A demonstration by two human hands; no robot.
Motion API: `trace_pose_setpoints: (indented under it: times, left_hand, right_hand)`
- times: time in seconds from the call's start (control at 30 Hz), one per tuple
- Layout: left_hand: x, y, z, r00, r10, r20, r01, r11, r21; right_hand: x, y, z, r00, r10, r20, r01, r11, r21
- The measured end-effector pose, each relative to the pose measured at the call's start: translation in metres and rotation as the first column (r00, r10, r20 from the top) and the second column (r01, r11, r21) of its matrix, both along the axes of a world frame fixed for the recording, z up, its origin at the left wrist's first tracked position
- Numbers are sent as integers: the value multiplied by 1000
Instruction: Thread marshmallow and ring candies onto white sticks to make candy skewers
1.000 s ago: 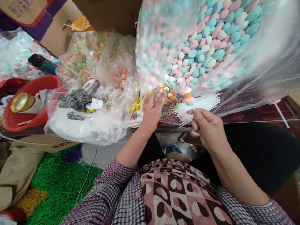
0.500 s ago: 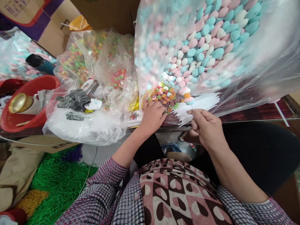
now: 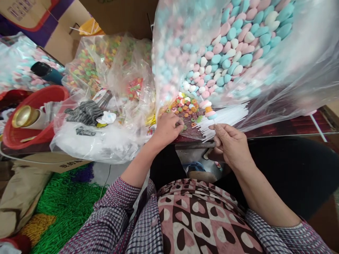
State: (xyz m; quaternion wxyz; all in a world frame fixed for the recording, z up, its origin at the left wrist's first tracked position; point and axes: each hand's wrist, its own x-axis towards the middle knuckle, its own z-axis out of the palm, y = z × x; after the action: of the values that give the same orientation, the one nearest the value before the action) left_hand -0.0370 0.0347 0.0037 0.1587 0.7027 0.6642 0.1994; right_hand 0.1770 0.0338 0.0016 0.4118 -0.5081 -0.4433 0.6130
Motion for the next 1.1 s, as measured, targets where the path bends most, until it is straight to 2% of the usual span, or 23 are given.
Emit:
trace_pose_setpoints:
  times: [0.1,0.23,0.37,0.5,0.6,0.63,0.7,0.73,0.77,0.83,0.9,0.93,1.0,1.1]
  left_hand:
    - [2,-2,-1,988,-27,-154,27,1000,-2]
    - [7,-6,-3,963,-69,-260,77,997,22]
    - [10,-12,0,934,-133,-330,157,987,45]
    - [16,-17,1,931,-131,-340,160,985,58]
    - [19,-16,1,958,-119,-260,144,987,78]
    - [19,-15,1,978,-108,-177,125,988,89]
    - [18,-10,2,990,-48,134,34,994,108]
    - [17,-7,3,939,2,343,-36,995,92]
    - [15,-3,4,832,61,551,-107,993,52]
    - [11,4,4,500,167,850,-202,977,-74]
    - [9,10,4,196,221,955,-215,960,-178]
    - [9,11,4,91,230,969,-209,956,-208]
    - [10,13,3,-40,232,972,-184,954,-235]
    - [14,12,1,-115,214,970,-157,960,-231]
  right_hand:
    - [-1,-1,1,1000,11,-2,-11,1000,-13]
    - [-3,-2,1,1000,11,-20,-11,1000,-21]
    - [-2,-3,-2,1000,23,-16,-23,1000,-8]
    - [-2,-2,-8,998,37,49,-39,998,44]
    - [-2,-2,-12,997,35,69,-40,997,73]
    - [-2,-2,-13,997,42,71,-48,996,79]
    - [-2,-3,-13,995,75,68,-81,993,88]
    - [-2,-4,-12,993,103,61,-108,990,88]
    - [-2,-5,-10,990,133,51,-137,987,83]
    - [-3,-8,-5,980,194,39,-196,979,57]
    - [-6,-12,1,968,245,49,-246,969,13]
    - [-7,-14,4,963,263,60,-263,965,-6]
    - [-9,-16,7,959,269,84,-268,963,-23]
    - [-11,-16,8,967,231,106,-231,973,-13]
